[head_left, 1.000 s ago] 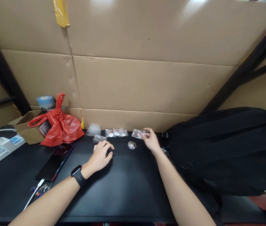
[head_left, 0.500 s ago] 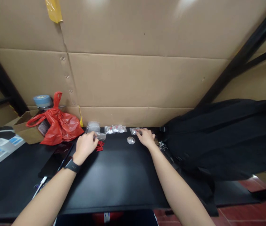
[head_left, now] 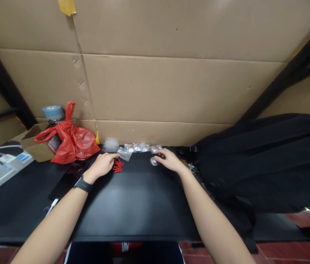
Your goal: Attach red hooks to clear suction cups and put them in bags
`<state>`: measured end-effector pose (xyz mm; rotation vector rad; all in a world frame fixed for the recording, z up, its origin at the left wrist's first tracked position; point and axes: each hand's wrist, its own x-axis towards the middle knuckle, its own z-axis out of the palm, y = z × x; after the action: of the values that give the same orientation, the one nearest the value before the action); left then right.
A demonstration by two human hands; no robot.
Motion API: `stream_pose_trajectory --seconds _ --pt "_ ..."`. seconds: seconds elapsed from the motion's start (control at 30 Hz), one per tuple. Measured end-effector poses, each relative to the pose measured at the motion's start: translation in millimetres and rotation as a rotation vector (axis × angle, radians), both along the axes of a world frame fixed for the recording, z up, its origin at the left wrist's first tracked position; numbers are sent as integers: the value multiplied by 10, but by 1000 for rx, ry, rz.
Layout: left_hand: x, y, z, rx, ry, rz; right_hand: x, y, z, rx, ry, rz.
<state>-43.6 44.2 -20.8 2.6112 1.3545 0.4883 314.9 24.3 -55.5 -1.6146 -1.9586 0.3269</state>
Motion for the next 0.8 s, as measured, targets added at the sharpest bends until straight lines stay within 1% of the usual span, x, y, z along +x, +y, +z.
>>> stream_pose_trajectory --seconds 0.07,0.13,0.3,0.4,0.53,0.8 --pt "6 3 -29 18 32 -44 -15 -41 32 -36 37 154" --pt "9 2 -64 49 48 -58 -48 -69 58 -47 22 208" --pt "-5 -10 -112 128 122 -87 -118 -91 108 -45 -12 195" --pt "-27 -4 -90 163 147 -45 -120 -93 118 -51 1 181" --pt "-35 2 -46 150 134 13 -105 -89 101 -58 12 147" --pt "-26 -2 -25 131 57 -45 -86 -83 76 -28 39 131"
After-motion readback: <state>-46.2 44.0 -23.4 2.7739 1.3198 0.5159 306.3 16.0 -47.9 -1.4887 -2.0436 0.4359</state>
